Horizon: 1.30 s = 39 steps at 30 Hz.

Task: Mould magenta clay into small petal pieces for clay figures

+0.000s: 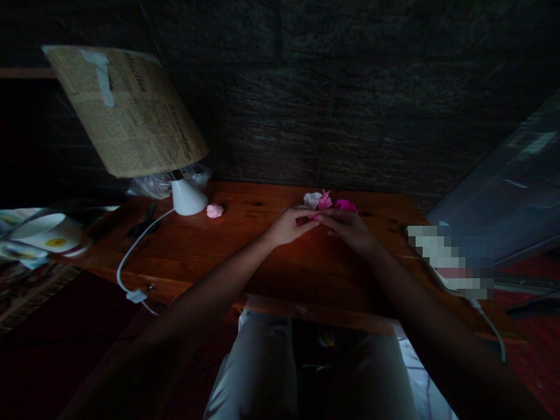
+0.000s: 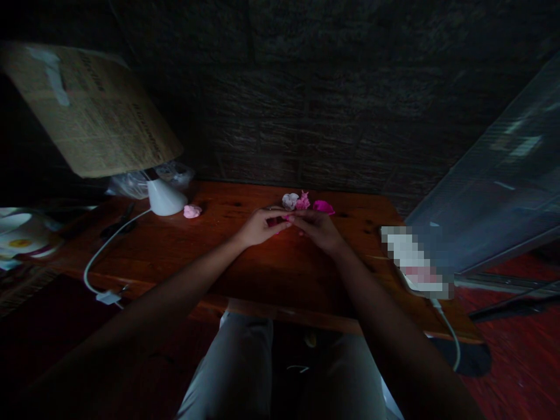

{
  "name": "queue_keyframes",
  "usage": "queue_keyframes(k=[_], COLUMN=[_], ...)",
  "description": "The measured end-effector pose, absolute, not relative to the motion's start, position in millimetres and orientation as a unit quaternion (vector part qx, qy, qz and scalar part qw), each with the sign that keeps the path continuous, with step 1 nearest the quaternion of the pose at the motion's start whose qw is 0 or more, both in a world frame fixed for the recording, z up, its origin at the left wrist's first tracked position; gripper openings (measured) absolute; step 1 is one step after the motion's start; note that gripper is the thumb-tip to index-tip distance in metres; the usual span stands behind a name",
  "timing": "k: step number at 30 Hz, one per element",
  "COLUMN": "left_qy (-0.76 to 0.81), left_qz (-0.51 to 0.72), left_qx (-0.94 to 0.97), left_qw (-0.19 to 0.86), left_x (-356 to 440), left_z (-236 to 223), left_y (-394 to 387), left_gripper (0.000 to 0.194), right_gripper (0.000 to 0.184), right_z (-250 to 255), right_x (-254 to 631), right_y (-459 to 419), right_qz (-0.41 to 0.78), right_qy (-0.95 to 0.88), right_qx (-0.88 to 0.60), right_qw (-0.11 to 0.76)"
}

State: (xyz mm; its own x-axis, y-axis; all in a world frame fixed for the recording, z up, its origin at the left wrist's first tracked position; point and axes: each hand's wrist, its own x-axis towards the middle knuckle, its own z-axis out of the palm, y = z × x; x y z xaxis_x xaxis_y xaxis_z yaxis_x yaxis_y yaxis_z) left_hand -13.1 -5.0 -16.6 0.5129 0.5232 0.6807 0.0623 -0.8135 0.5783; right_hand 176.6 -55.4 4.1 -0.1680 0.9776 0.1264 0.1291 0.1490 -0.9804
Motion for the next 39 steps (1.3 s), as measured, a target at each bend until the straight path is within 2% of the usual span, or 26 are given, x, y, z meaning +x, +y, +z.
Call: queue_keyframes(k=[12,22,35,39], left_qy=[0.245,0.199,0.250,0.255], left_qz=[0.430,0.440,0.435,0.418], left_qx=[0.806,0.741,0.776,0.794], left_qw=[0.325,0.466,0.382,0.361], left_x=[-11.0,-7.2,-13.6,-13.5], left_z=[-21.9,-22.5,-10.1,-9.9], left_y=[-7.1,-3.7,-9.2,-10.8], left_gripper=[0.024,0.033,0.013,0.013], right_gripper=[0.041,0.041,0.042,0.042], right_z=[-3.5,0.0,-2.6,-0.6], right_x=[173.9,172.7,172.4,172.5], right_y=[-51.9,-54.6,-55.3,-55.8], right_qz=[0.506,0.480,0.518,0.532], right_qy=[-0.564,-0.562,-0.527,-0.537], right_qx=[-0.457,-0.484,-0.487,-0.477], right_qw=[0.466,0.467,0.465,0.448])
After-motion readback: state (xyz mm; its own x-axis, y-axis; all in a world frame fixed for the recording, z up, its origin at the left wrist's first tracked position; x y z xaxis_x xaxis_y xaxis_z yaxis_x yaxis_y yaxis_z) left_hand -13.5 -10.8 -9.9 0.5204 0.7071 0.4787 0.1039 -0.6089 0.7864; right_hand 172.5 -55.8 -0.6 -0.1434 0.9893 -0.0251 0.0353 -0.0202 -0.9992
